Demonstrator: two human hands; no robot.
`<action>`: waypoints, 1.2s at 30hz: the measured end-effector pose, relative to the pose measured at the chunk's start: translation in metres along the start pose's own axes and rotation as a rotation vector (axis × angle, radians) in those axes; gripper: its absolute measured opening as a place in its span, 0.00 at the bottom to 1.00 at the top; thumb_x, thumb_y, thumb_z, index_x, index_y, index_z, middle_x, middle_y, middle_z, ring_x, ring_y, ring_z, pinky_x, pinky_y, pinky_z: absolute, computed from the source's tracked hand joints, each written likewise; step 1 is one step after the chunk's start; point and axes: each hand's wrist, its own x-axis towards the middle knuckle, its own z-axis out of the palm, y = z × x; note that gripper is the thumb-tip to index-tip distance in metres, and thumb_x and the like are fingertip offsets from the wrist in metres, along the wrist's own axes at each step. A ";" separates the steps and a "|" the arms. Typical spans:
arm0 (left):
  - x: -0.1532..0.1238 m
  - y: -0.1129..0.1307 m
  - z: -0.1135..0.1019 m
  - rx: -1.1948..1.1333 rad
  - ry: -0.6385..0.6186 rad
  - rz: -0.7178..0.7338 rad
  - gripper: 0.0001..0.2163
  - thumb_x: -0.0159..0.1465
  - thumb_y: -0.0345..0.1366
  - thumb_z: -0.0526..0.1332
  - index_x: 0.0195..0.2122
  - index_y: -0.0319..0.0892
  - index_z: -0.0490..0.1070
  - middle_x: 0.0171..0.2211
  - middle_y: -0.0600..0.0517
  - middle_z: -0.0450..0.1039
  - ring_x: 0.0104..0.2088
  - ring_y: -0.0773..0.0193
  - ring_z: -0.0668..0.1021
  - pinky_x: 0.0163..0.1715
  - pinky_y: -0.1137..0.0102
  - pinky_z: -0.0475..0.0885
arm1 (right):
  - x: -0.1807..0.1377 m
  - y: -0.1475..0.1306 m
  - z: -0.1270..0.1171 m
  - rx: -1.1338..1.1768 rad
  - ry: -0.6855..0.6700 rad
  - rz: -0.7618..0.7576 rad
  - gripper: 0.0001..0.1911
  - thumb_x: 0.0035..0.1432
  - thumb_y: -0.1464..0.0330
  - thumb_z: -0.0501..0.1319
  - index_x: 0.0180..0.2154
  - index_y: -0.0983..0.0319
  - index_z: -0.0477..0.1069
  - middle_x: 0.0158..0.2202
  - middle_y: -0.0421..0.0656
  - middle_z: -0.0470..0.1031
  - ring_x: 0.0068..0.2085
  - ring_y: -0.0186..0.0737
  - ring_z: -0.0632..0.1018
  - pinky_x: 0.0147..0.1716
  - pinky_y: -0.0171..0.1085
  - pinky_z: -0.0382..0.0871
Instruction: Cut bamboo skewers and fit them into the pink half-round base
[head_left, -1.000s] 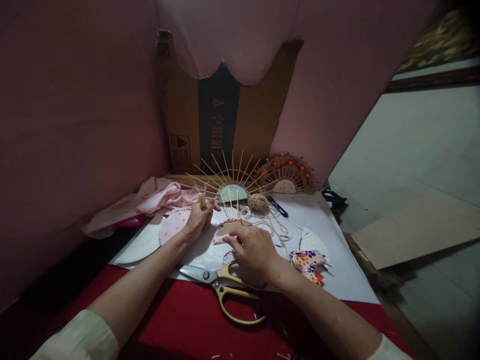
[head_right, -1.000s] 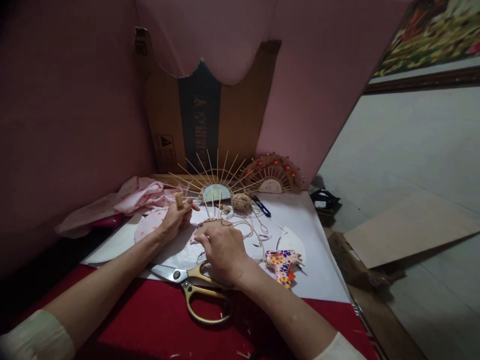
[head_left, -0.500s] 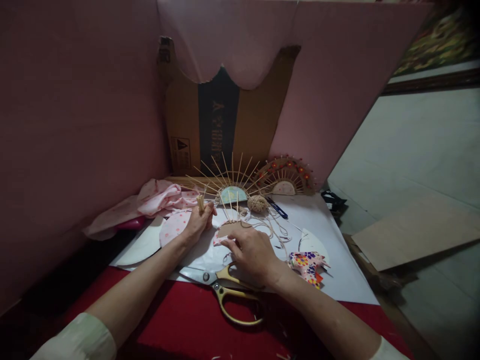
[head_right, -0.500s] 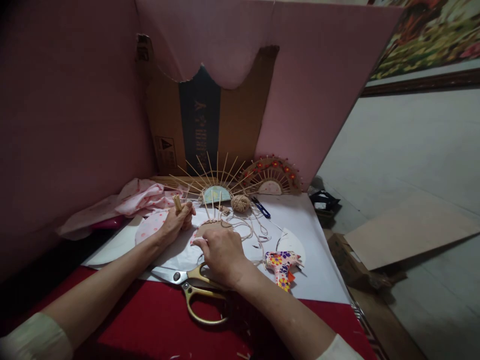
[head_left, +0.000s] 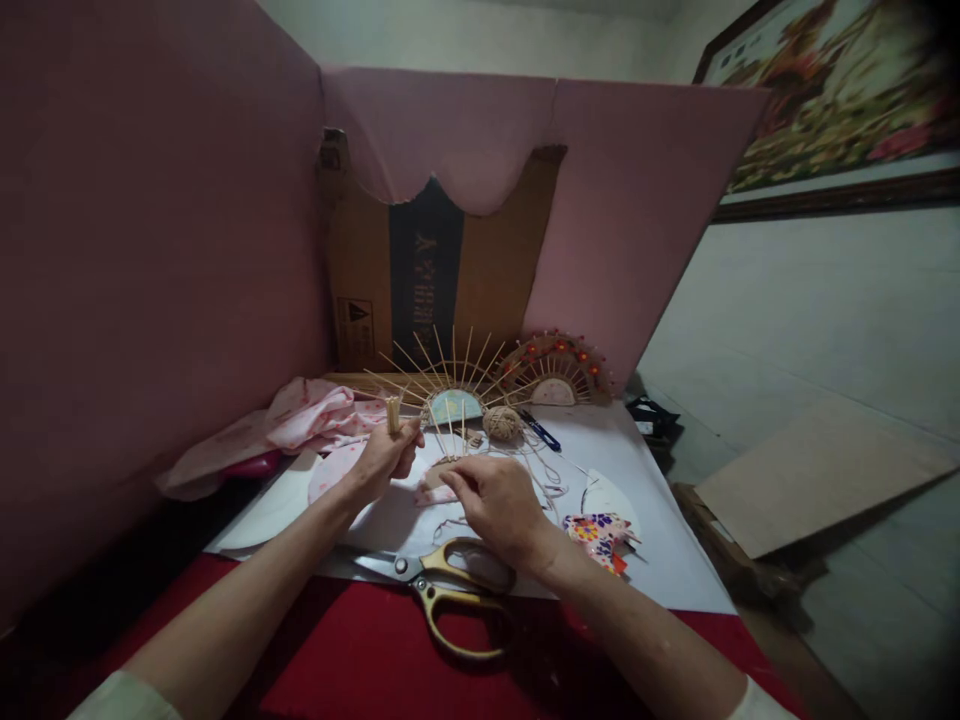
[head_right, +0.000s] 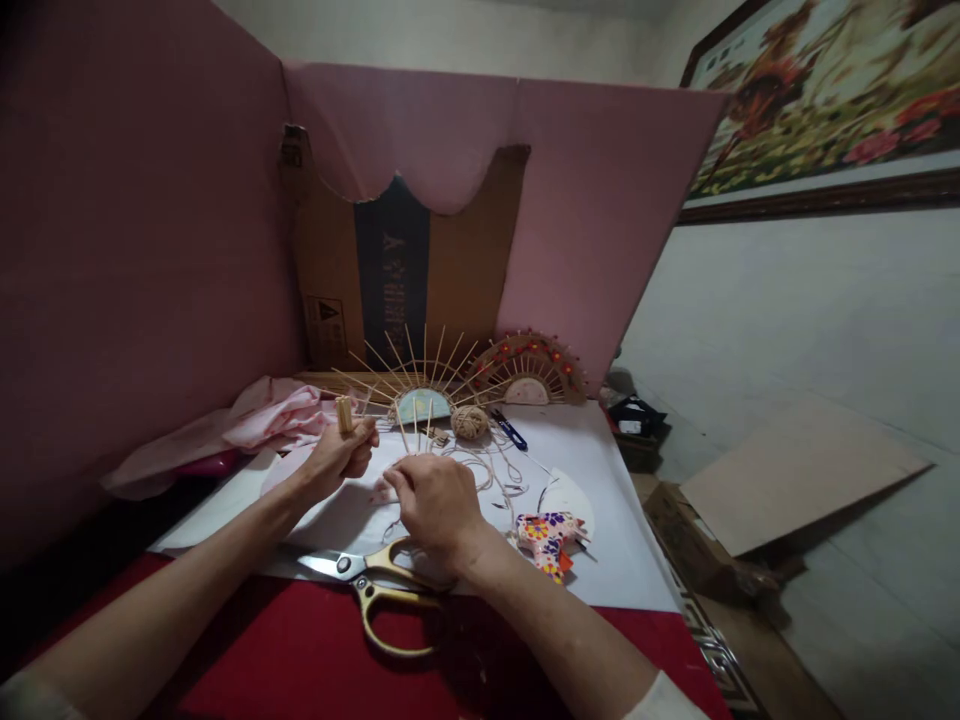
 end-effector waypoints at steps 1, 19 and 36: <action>-0.004 0.006 0.004 -0.009 -0.044 -0.021 0.19 0.53 0.52 0.62 0.22 0.41 0.63 0.09 0.65 0.46 0.10 0.78 0.47 0.10 0.78 0.43 | 0.001 -0.001 -0.004 0.050 0.040 0.008 0.11 0.62 0.68 0.54 0.34 0.60 0.76 0.33 0.43 0.78 0.34 0.37 0.75 0.33 0.34 0.62; -0.031 0.019 0.073 -0.063 -0.542 -0.399 0.14 0.49 0.31 0.60 0.15 0.43 0.53 0.09 0.63 0.44 0.10 0.78 0.48 0.11 0.77 0.43 | 0.020 0.010 -0.017 1.050 -0.195 0.131 0.28 0.53 0.44 0.54 0.23 0.63 0.64 0.38 0.47 0.77 0.30 0.34 0.74 0.24 0.31 0.66; -0.044 0.004 0.072 -0.270 -0.396 -0.190 0.13 0.54 0.35 0.65 0.40 0.40 0.74 0.37 0.45 0.74 0.36 0.60 0.76 0.36 0.67 0.69 | 0.025 0.052 -0.043 1.429 0.113 0.337 0.15 0.67 0.63 0.42 0.27 0.59 0.55 0.29 0.45 0.79 0.35 0.41 0.80 0.39 0.46 0.71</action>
